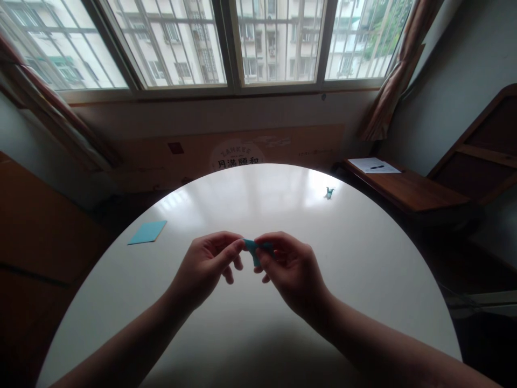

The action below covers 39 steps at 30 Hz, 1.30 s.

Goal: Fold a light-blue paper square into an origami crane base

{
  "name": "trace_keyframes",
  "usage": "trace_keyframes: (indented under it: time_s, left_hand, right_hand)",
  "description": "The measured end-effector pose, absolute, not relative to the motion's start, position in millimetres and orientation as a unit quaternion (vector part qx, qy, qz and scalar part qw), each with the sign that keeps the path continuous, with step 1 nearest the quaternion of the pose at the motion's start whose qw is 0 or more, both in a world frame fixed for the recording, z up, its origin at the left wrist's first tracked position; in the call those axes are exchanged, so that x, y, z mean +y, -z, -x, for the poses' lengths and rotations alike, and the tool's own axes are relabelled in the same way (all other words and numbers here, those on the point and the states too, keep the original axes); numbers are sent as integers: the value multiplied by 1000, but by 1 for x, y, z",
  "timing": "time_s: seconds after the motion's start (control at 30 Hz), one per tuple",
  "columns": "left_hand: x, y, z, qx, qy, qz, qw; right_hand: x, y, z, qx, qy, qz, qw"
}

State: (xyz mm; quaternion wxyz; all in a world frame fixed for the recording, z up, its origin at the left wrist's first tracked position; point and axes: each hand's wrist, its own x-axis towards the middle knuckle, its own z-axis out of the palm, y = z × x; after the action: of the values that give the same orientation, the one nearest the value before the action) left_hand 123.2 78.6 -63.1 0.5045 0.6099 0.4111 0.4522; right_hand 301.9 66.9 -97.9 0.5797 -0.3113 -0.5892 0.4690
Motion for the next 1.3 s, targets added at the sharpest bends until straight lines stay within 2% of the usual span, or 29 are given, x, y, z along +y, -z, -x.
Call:
trace_keyframes:
  time_s: [0.37, 0.7, 0.93, 1.3]
  left_hand:
    - [78, 61, -128, 433, -458, -505, 589]
    - [74, 64, -131, 447, -445, -576, 521]
    - [78, 64, -127, 455, -445, -603, 480]
    - [79, 66, -128, 455, -412, -596, 518]
  right_hand:
    - [65, 98, -301, -567, -503, 310, 573]
    - [66, 100, -299, -541, -535, 336, 555]
    - [72, 101, -302, -515, -621, 348, 478]
    - [71, 99, -300, -519, -619, 332, 487]
